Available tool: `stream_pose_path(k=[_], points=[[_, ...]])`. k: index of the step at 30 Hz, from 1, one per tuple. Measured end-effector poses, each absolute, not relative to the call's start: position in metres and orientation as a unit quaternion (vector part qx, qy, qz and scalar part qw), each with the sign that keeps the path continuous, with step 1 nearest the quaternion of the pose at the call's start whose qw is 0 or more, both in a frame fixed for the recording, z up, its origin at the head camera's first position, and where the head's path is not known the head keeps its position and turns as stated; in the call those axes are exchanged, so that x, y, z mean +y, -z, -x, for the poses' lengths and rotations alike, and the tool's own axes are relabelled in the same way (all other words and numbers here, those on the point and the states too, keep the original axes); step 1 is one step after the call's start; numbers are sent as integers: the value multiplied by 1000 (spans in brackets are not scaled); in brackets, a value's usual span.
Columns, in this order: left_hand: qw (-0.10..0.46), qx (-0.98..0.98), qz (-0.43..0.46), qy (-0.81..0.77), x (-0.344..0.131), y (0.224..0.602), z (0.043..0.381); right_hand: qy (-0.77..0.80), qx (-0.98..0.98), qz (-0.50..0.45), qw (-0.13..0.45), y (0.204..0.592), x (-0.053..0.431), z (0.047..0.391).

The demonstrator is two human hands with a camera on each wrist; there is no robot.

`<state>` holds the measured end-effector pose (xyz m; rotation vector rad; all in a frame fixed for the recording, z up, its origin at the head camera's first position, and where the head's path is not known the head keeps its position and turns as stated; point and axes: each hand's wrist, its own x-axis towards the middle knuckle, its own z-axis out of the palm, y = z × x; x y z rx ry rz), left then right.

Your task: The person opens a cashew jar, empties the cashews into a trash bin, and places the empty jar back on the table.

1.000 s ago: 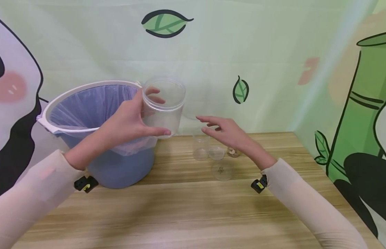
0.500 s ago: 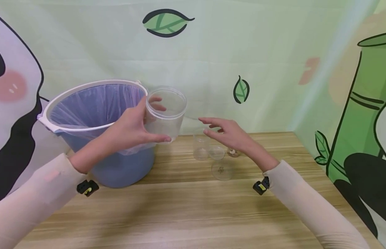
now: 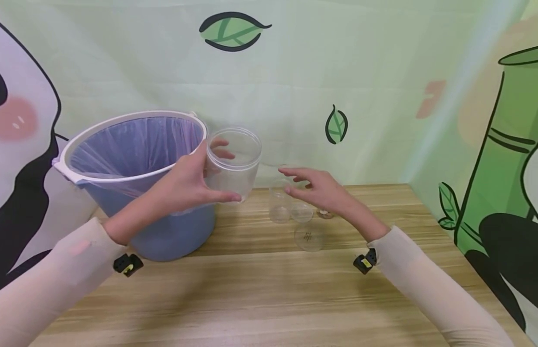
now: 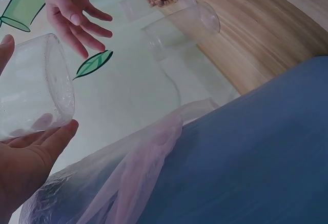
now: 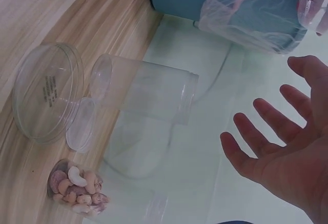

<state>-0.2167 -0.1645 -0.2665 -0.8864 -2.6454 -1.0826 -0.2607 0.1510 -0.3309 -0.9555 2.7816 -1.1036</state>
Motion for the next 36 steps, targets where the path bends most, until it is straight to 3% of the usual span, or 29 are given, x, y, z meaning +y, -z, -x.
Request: stream_pose_path(k=[22,31,36], points=[[39,-865,296,404,-152,299,222,328,893,308,7,346,155,259],[22,-811,283,511,-138,328,229,319,896,308,5,358,160,258],[-18,-781,235,579,-130,336,224,314,895,317,9,369,163,258]])
